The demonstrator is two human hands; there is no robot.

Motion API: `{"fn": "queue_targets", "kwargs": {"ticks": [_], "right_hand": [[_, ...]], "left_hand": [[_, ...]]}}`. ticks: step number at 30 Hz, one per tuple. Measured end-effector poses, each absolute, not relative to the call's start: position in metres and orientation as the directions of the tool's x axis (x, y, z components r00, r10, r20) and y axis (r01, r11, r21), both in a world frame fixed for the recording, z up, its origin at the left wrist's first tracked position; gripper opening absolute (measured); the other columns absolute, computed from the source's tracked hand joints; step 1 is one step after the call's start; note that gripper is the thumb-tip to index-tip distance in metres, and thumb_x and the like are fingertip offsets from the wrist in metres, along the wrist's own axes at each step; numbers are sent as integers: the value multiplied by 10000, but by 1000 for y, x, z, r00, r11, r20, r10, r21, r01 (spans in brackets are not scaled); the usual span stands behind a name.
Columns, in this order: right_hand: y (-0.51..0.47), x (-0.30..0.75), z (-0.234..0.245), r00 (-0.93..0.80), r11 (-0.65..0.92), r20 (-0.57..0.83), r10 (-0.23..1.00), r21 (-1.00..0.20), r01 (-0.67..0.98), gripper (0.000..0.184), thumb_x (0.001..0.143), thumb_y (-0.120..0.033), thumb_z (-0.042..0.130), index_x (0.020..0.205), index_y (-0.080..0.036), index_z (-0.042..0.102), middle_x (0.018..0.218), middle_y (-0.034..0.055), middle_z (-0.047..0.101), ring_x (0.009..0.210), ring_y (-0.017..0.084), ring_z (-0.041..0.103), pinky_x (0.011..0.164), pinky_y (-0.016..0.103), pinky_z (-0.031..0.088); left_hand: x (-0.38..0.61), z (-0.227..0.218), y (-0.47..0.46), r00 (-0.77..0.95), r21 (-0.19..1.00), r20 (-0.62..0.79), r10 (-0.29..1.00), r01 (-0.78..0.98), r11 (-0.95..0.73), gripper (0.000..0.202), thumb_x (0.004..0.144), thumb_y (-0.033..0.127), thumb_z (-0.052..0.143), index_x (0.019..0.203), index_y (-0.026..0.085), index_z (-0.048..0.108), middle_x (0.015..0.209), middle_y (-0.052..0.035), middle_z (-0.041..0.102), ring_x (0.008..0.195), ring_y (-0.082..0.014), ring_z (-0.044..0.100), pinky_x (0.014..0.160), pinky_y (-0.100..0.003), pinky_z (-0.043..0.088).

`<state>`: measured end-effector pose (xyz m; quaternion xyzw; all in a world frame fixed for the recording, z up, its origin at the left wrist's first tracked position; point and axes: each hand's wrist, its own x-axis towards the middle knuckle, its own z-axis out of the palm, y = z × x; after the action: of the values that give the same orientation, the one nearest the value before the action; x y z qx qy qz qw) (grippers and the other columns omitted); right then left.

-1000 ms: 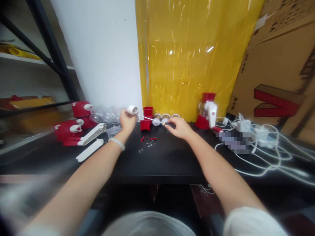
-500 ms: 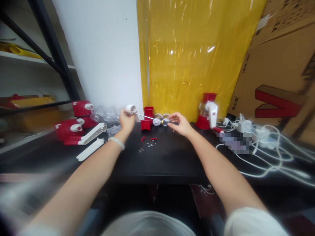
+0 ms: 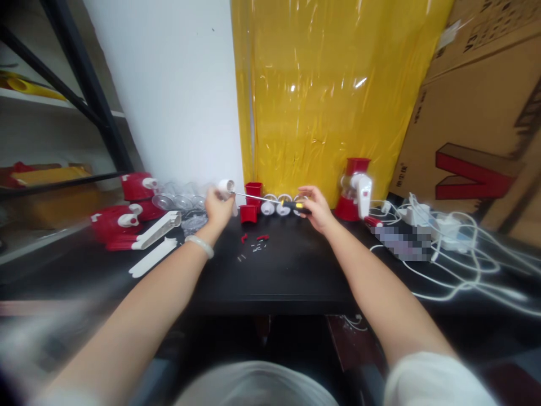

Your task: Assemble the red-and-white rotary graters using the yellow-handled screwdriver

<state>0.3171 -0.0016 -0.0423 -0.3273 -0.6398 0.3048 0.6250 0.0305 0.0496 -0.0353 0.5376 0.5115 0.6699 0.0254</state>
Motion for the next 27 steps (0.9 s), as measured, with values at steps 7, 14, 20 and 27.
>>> {"fn": "queue_targets", "kwargs": {"ticks": [7,14,20,27], "right_hand": [[9,325,-46,7,656,656,755,-755,7,409,649,-234,512,1047,-297,442,971,46,557,875,225,571,532,309,502],[4,314,-44,184,682,665,724,-730,-45,355,701,-337,696,981,-284,484,989,6,567,982,192,604,796,387,589],[4,312,-42,233,739,732,641,-670,70,403,713,-480,731,967,-261,508,1047,43,584,1001,222,633,804,408,605],[-1,320,-43,232,682,731,642,-682,263,380,802,-584,623,932,-241,524,770,10,623,495,151,607,459,301,521]], "left_hand": [[29,-36,53,-420,719,687,593,509,-473,312,673,229,729,779,222,436,706,27,558,678,-159,571,669,-275,434],[31,-37,51,-407,716,677,613,555,-422,289,675,249,716,794,216,455,736,24,596,714,-159,595,679,-261,446],[29,-37,53,-422,722,664,618,576,-382,278,681,258,712,810,212,471,754,16,606,731,-163,602,682,-260,442],[29,-41,56,-400,712,656,641,608,-350,270,683,279,709,814,213,482,772,9,617,741,-169,602,687,-272,439]]}}
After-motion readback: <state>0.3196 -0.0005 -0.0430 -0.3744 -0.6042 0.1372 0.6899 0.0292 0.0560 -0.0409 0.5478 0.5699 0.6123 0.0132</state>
